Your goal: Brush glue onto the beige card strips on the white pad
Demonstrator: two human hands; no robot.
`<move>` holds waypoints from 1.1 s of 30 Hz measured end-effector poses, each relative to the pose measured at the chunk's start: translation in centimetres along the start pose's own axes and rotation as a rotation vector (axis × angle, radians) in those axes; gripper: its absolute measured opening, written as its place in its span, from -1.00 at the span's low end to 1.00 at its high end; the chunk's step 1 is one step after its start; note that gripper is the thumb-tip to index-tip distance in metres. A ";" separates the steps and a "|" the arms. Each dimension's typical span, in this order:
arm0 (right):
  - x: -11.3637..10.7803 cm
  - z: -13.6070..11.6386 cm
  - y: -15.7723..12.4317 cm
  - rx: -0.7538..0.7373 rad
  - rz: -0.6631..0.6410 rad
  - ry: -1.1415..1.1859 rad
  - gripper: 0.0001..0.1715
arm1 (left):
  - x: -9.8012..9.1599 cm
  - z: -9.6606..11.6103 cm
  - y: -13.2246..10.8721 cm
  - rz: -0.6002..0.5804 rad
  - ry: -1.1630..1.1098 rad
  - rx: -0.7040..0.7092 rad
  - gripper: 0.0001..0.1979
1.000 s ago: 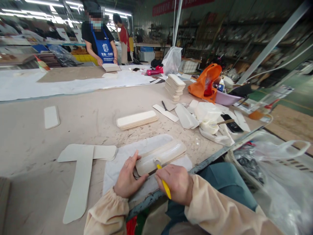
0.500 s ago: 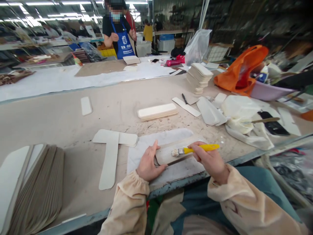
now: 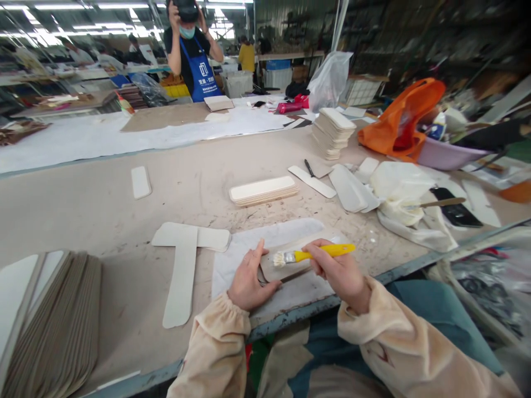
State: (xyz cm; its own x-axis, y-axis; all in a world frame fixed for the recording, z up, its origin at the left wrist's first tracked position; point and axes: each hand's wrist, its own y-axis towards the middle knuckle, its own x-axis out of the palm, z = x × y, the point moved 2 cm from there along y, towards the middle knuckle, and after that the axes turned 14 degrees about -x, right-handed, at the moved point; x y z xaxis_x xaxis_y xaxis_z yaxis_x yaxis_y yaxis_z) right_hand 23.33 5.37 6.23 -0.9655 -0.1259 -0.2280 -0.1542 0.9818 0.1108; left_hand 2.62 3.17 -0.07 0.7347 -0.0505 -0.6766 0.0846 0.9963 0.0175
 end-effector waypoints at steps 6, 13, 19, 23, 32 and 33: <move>1.8 1.5 0.0 -0.054 -0.037 -0.040 -0.65 | 0.0 0.0 0.0 0.014 0.000 0.011 0.05; -0.1 1.2 -0.1 -0.058 0.081 -0.029 -0.64 | 0.1 -0.2 0.0 0.024 0.027 0.013 0.04; 2.0 1.8 -0.5 -0.046 -0.002 0.015 -0.69 | 0.0 -0.4 0.1 0.036 0.044 0.018 0.01; -1.3 2.6 -0.1 -0.039 0.075 -0.082 -0.68 | -0.1 -0.3 0.1 0.040 0.076 0.007 -0.04; -10.9 3.0 -0.1 -0.010 0.297 -0.423 -0.62 | -0.3 -0.1 0.1 0.049 0.102 0.006 -0.10; -11.1 2.8 -0.3 -0.026 0.315 -0.429 -0.63 | -0.3 0.0 0.1 0.049 0.108 0.007 -0.10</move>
State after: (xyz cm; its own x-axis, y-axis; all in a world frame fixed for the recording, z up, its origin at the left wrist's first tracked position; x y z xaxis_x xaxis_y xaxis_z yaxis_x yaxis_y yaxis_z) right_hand 34.63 6.87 6.04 -0.7942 0.2490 -0.5543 0.1189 0.9583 0.2600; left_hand 2.35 3.30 0.13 0.6616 0.0062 -0.7499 0.0558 0.9968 0.0575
